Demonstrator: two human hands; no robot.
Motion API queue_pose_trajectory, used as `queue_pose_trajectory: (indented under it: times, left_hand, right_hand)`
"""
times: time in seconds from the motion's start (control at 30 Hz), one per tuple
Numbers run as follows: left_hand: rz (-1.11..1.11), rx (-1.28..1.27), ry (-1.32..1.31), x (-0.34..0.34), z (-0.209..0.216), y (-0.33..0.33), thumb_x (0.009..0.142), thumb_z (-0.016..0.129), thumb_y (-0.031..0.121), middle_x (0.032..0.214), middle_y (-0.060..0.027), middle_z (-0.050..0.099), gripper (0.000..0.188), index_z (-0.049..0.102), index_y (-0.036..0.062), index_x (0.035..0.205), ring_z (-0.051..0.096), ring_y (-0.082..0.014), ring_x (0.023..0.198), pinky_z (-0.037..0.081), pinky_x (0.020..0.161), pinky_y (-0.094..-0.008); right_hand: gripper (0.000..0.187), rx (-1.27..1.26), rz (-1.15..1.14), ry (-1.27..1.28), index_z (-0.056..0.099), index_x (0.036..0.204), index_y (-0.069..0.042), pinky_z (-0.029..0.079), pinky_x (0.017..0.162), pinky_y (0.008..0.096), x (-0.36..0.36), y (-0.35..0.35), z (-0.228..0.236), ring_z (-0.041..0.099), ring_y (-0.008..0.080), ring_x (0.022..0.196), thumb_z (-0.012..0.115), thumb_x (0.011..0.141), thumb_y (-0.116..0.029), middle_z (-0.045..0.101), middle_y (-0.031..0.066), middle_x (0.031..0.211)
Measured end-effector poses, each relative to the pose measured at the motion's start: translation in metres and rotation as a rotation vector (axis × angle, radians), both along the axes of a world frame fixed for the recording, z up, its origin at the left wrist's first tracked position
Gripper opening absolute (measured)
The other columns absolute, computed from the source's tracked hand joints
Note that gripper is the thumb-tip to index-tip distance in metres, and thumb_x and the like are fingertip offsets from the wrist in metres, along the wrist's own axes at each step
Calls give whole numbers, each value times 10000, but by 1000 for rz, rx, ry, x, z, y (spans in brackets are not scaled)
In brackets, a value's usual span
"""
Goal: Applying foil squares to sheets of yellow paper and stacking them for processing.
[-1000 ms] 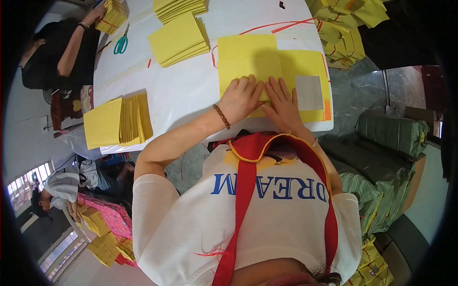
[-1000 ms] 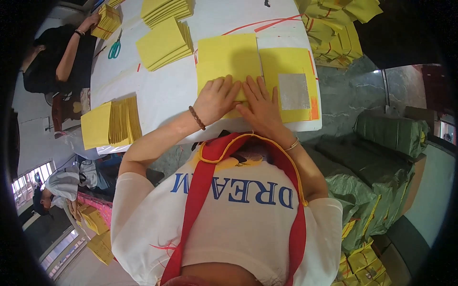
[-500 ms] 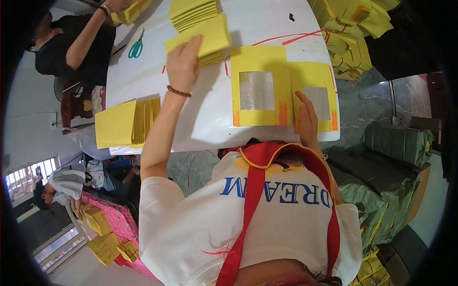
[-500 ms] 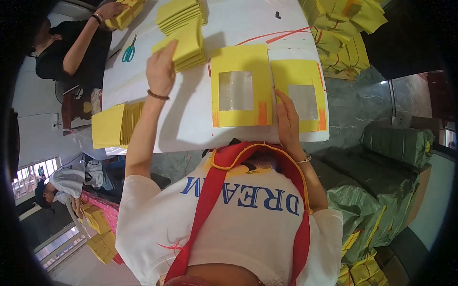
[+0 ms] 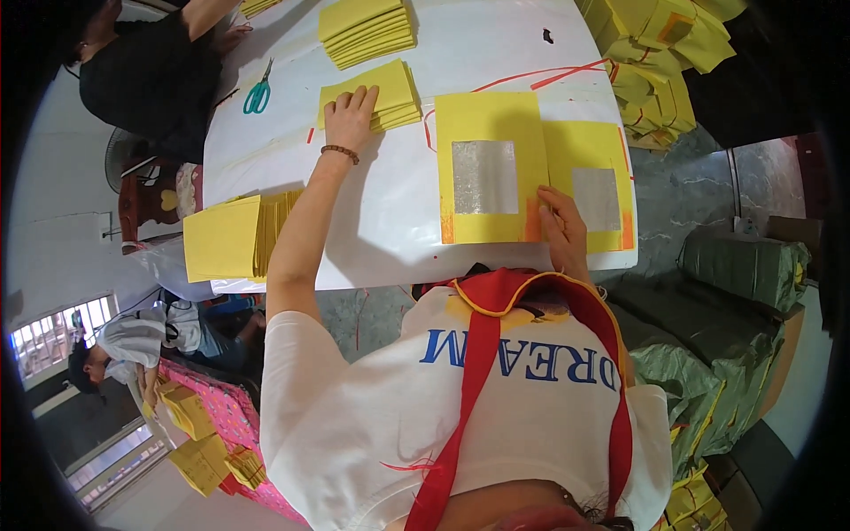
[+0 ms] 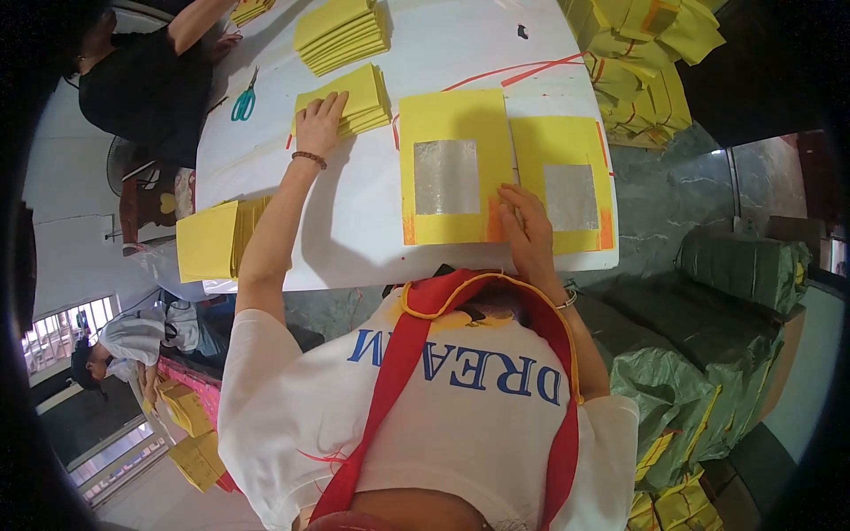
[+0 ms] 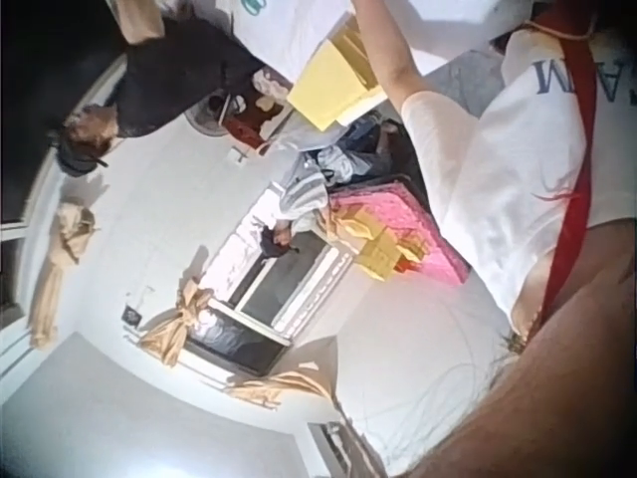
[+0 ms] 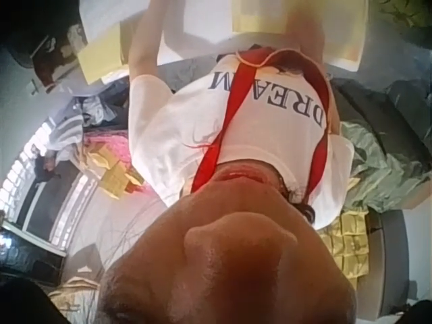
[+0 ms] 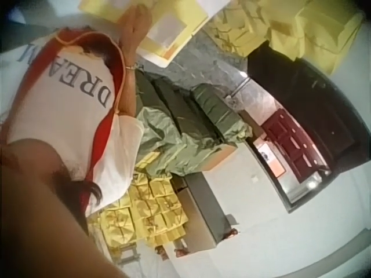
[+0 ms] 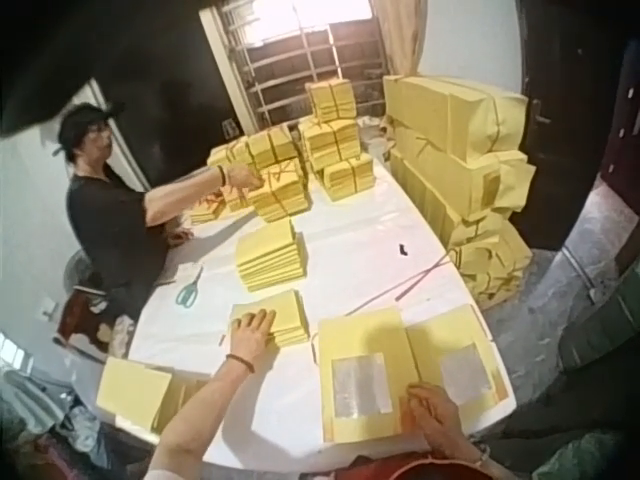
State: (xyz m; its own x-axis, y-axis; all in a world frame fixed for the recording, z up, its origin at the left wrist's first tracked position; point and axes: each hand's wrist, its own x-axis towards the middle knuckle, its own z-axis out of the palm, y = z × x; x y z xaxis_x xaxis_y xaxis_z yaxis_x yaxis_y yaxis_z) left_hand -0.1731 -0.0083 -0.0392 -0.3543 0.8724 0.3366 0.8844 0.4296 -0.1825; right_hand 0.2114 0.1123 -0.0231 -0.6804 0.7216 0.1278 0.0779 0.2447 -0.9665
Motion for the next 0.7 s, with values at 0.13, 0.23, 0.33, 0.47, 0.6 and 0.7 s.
queue_pose_trajectory:
  times: [0.13, 0.23, 0.33, 0.47, 0.6, 0.7]
  left_hand:
    - [55, 28, -64, 14, -26, -8, 744, 590, 128, 1342, -103, 392, 623, 374, 115, 1328, 399, -302, 1157, 317, 912, -465]
    - [44, 26, -117, 16, -27, -5, 717, 611, 137, 1388, -128, 319, 711, 312, 92, 1360, 346, -330, 1190, 281, 953, -490]
    - [42, 7, -178, 16, -19, -2, 719, 602, 140, 1390, -122, 319, 713, 305, 98, 1365, 341, -334, 1203, 281, 960, -500]
    - [67, -87, -270, 2, -11, -7, 725, 584, 161, 1399, -121, 307, 714, 296, 129, 1377, 316, -347, 1239, 278, 971, -510]
    - [97, 7, -294, 7, -4, -5, 708, 590, 166, 1408, -145, 291, 721, 311, 148, 1373, 299, -389, 1252, 248, 996, -523]
    - [54, 118, -305, 17, 3, -9, 677, 607, 132, 1405, -168, 289, 727, 348, 138, 1356, 282, -409, 1259, 232, 1004, -536]
  right_hand:
    - [242, 83, 1, -66, 596, 1089, -18, 366, 975, 335, -1, -4, 2, 496, 260, 1134, 549, 861, -85, 557, 132, 1182]
    - [244, 88, 4, -63, 596, 1088, -19, 368, 974, 343, -2, -3, 3, 491, 274, 1137, 557, 858, -92, 557, 132, 1179]
    - [241, 148, -9, -72, 604, 1077, -25, 370, 973, 349, -3, -1, 9, 486, 283, 1138, 571, 849, -96, 564, 121, 1166]
    - [237, 340, 1, -46, 614, 1064, -33, 374, 971, 361, -6, 5, 16, 478, 284, 1144, 586, 836, -91, 573, 110, 1150]
    - [233, 344, 62, -83, 624, 1051, -41, 379, 967, 369, -9, 11, 13, 474, 287, 1145, 600, 823, -83, 578, 104, 1140]
    - [227, 316, 95, -107, 622, 1047, -34, 378, 965, 350, -6, 11, 6, 480, 270, 1139, 600, 825, -77, 569, 104, 1154]
